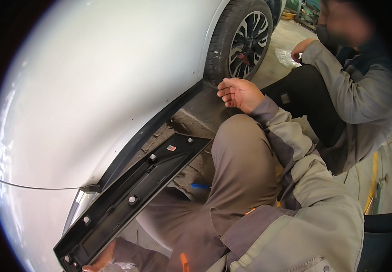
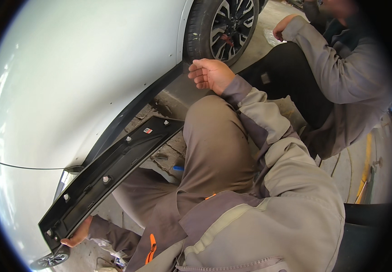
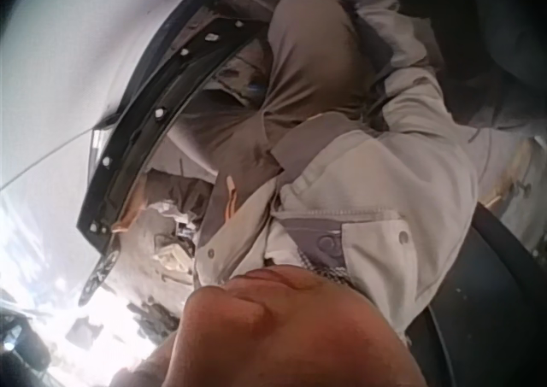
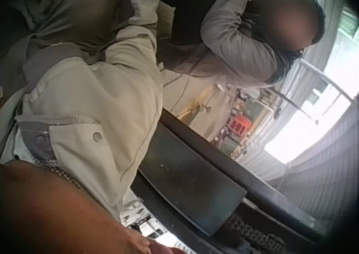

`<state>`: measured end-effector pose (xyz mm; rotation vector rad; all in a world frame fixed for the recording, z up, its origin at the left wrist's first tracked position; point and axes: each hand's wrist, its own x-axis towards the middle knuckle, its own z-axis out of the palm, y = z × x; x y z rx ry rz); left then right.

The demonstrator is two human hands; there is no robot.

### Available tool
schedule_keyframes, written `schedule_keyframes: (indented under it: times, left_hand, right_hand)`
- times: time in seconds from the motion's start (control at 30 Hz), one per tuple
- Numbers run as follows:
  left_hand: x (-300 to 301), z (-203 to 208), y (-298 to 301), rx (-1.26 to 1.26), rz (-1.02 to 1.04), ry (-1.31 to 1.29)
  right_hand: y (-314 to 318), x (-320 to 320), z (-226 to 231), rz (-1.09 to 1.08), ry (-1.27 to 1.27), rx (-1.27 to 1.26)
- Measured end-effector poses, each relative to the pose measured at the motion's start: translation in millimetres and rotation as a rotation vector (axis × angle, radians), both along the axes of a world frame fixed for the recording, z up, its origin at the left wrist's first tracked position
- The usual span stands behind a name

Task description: The person repeatedly positions and aligns a black plastic side skirt along the lower edge of a white car's door panel. They use both hands to hold the trim against the body, then use pliers to adjust fasteners or clips on the underside of the part. The person continues to reposition and press the trim along the length of the car's side.

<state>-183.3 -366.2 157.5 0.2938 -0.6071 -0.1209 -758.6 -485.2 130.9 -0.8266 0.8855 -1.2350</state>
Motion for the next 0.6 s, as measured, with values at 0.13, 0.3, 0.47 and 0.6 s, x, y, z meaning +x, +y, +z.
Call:
schedule_keyframes:
  times: [0.13, 0.3, 0.47, 0.6]
  left_hand:
    - [7, -4, -13, -0.054, 0.029, 0.082]
    - [-14, -7, -31, -0.026, 0.263, 0.199]
    - [-37, -24, -68, 0.017, 0.439, 0.239]
    - [-55, -53, -74, 0.254, 0.056, 0.331]
  right_hand:
    - [-8, -3, -20, -0.077, 0.065, 0.076]
    - [-19, 4, -50, -0.012, 0.229, 0.398]
    - [-22, 20, -58, 0.2, -0.091, 0.328]
    - [-31, 18, -50, 0.073, -0.237, 0.186]
